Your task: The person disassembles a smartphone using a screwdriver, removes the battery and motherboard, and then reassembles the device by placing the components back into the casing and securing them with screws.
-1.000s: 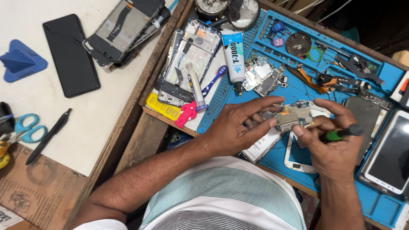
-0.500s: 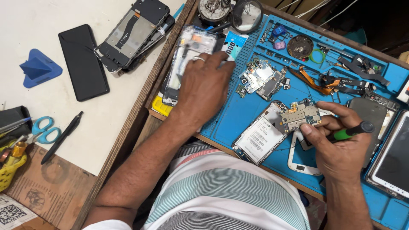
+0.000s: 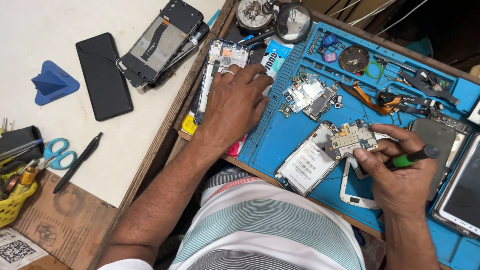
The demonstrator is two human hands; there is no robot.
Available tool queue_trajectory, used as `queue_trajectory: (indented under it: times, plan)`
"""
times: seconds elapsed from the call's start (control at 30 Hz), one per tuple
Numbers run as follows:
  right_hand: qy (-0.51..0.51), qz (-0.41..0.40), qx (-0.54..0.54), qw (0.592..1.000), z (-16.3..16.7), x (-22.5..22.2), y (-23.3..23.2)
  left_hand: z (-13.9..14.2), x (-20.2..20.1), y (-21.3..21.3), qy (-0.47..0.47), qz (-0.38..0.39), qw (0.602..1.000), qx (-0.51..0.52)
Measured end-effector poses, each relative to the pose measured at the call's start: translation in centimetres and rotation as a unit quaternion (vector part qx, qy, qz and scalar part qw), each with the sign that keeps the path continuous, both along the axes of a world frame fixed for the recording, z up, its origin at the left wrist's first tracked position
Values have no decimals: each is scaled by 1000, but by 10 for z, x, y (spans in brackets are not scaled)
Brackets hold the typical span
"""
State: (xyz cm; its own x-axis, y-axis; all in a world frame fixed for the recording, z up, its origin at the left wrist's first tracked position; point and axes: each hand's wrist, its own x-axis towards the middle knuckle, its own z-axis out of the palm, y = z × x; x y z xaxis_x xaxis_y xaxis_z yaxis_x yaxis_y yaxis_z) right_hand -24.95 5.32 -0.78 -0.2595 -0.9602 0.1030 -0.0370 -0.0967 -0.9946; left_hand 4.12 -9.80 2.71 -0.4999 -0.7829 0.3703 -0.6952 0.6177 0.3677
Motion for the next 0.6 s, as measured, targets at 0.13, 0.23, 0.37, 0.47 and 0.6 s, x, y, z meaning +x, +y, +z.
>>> queue_trajectory:
  times: [0.13,0.23,0.37,0.47,0.6]
  plan:
    - [-11,-2,-3,1000,-4,-1,1,-1,-2,-17,15,3,1000,-13]
    - [-12,2,-9,1000,-5,-1,1,0,-11,-50,24,27,996,-83]
    - [-9,3,-11,1000,-3,-1,0,-6,-38,-99,26,45,988,-148]
    - [-5,4,-8,1000,-3,-2,1,-18,-51,-121,30,24,988,-147]
    - [-2,6,1,1000,-6,-4,2,-24,-47,-151,116,-9,993,8]
